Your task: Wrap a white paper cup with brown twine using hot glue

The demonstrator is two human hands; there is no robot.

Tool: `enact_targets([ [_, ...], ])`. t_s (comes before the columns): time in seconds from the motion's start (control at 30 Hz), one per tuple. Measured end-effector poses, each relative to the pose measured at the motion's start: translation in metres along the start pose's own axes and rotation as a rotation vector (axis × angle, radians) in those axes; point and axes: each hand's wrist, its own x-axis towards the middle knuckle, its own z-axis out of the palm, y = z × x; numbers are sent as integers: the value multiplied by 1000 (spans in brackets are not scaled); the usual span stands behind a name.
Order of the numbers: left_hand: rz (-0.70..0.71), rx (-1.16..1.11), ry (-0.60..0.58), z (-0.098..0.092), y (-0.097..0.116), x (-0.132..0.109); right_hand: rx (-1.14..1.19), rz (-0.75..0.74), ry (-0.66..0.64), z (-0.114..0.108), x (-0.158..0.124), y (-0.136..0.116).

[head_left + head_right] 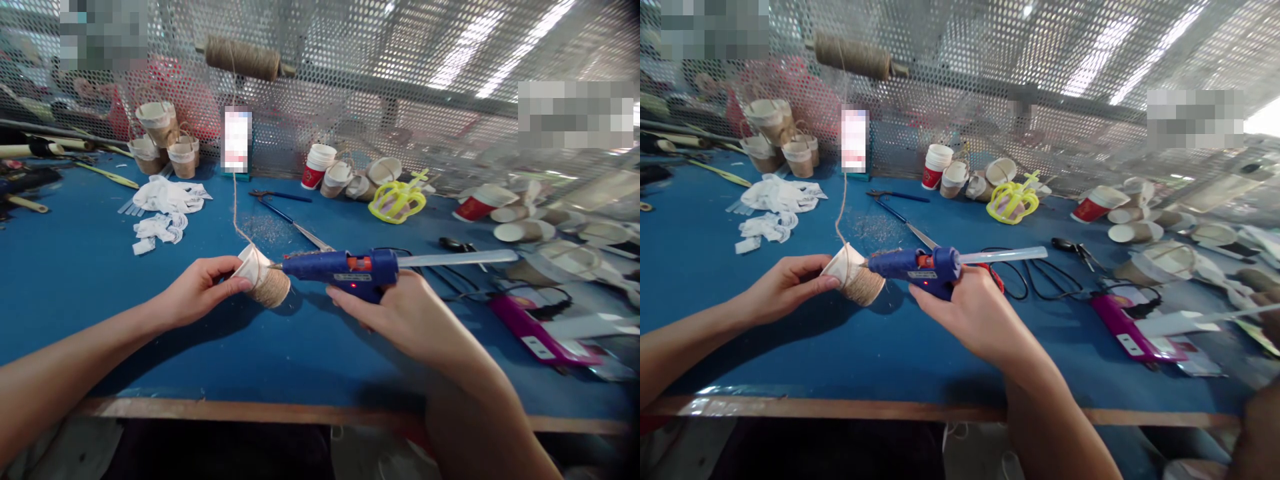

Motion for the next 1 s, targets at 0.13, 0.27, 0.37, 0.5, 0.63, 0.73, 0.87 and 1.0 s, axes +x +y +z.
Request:
enact_targets([
  [0.13, 3, -14, -1, 0, 1, 0, 1, 1, 6, 1, 0, 1],
  [0.27, 16, -21, -6, 1, 1, 1, -2, -24, 23, 1, 1, 1],
  [0.37, -9, -22, 1, 1, 1, 0, -3, -33, 20, 1, -1, -1],
  [0.5, -40, -46, 12, 1, 1, 1, 24, -59, 6, 2, -2, -4],
  [0.63, -45, -77, 31, 2, 0, 1, 53, -105, 12, 3, -2, -8],
  [0.73, -34, -92, 36, 2, 2, 1, 52, -130, 12, 4, -3, -8],
  [0.87, -39, -100, 46, 2, 4, 1, 59, -148, -6, 7, -4, -6],
  [1.0, -27, -87, 43, 2, 4, 1, 40, -127, -20, 8, -4, -6],
])
